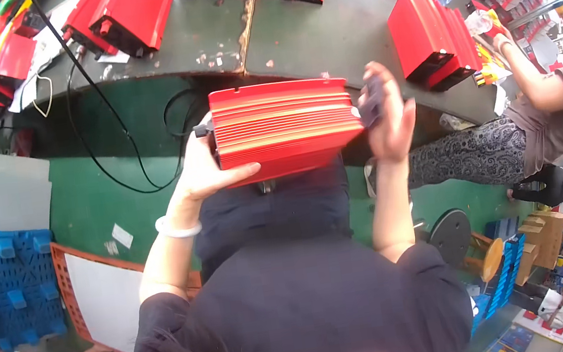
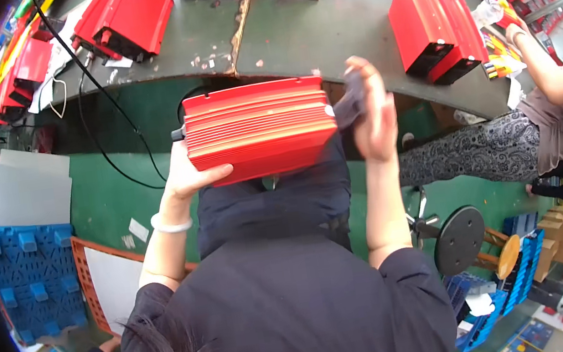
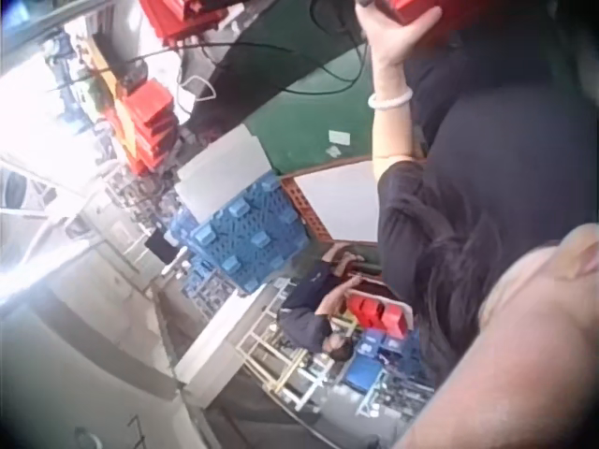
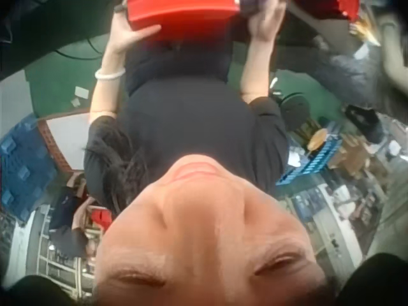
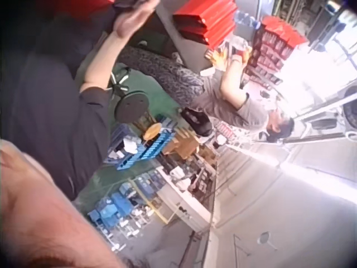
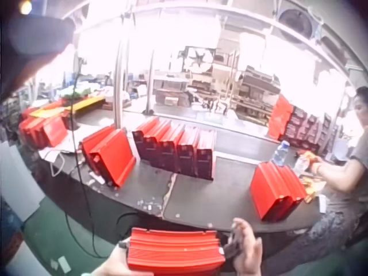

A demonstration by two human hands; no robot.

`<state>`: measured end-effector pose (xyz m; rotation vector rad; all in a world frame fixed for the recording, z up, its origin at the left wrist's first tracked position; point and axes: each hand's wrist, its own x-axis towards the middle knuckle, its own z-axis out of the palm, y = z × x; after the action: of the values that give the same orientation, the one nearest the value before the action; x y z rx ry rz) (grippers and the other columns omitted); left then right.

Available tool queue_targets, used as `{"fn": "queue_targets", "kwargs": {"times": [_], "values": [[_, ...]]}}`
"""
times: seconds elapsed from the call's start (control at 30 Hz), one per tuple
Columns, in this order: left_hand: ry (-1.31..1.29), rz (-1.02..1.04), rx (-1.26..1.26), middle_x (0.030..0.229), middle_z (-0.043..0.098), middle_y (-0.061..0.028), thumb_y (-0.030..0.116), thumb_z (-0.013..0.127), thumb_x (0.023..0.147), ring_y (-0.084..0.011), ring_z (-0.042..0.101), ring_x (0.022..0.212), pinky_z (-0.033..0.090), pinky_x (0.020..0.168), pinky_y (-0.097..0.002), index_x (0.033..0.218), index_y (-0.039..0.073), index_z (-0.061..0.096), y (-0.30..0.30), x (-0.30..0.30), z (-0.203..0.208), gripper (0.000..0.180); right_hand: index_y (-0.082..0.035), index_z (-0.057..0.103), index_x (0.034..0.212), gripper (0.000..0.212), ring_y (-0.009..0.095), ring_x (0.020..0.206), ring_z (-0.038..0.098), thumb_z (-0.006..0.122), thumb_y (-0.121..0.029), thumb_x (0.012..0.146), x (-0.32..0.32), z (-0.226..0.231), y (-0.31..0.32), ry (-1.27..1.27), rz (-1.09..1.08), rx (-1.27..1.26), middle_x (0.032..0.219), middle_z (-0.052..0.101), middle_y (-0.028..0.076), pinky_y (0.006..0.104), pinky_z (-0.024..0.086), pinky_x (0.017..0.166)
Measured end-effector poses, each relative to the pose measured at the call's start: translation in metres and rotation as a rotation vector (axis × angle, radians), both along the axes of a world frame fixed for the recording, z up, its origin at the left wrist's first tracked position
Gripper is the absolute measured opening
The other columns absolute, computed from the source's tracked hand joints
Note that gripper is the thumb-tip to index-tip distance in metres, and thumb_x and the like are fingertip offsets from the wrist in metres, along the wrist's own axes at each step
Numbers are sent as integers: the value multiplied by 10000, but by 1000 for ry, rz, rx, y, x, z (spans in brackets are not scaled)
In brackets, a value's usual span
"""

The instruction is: Cleaning and inspecting red power inverter housings using a cloth and an air duster gun on an assembly line.

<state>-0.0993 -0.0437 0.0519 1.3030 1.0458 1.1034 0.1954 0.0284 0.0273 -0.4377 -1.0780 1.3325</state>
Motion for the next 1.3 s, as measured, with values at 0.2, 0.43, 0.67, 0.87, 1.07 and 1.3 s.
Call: {"fn": "queue_targets", "kwargs": {"times": [0.2,0.43,0.67,0.87,1.07,1.3], "values": [[23,180,18,1119,582,-92,146,846,567,-174,561,1042,451,928,-337,1243,5,440,-29,-16,-12,801,-32,462,1130,247,140,967,539,511,19,893,-28,37,5,-427,-177,-52,1108,523,74,264,446,841],[84,229,44,1104,596,-87,134,833,570,-165,562,1026,436,925,-318,1222,-2,490,-47,-22,-15,749,-41,660,820,137,204,780,505,731,-49,702,-66,26,10,-1094,-268,547,822,522,60,305,411,688],[336,264,54,1054,616,-87,128,826,567,-151,577,1003,448,894,-300,1204,-15,493,-48,-18,-13,733,-11,649,834,89,242,761,523,660,-71,768,-100,9,-3,-1214,-284,611,781,550,74,344,404,694],[557,412,282,846,646,-103,205,794,577,-258,650,750,521,698,-307,994,72,600,-41,1,-13,479,-48,663,852,96,229,740,514,660,-77,761,-147,35,-35,-895,14,647,780,552,45,333,380,686],[475,385,202,840,628,-109,206,793,566,-247,640,764,500,726,-307,989,49,600,-31,-8,-14,491,-55,647,894,95,189,705,515,639,-116,822,-135,53,2,-829,99,781,788,578,33,315,396,668],[-633,571,-168,1183,571,-144,55,627,798,-240,572,1090,462,939,-369,1264,-24,457,-45,-49,-30,503,-112,601,1024,201,66,746,606,511,-280,959,-47,41,66,-219,-191,-374,916,659,-25,217,459,570]]}}
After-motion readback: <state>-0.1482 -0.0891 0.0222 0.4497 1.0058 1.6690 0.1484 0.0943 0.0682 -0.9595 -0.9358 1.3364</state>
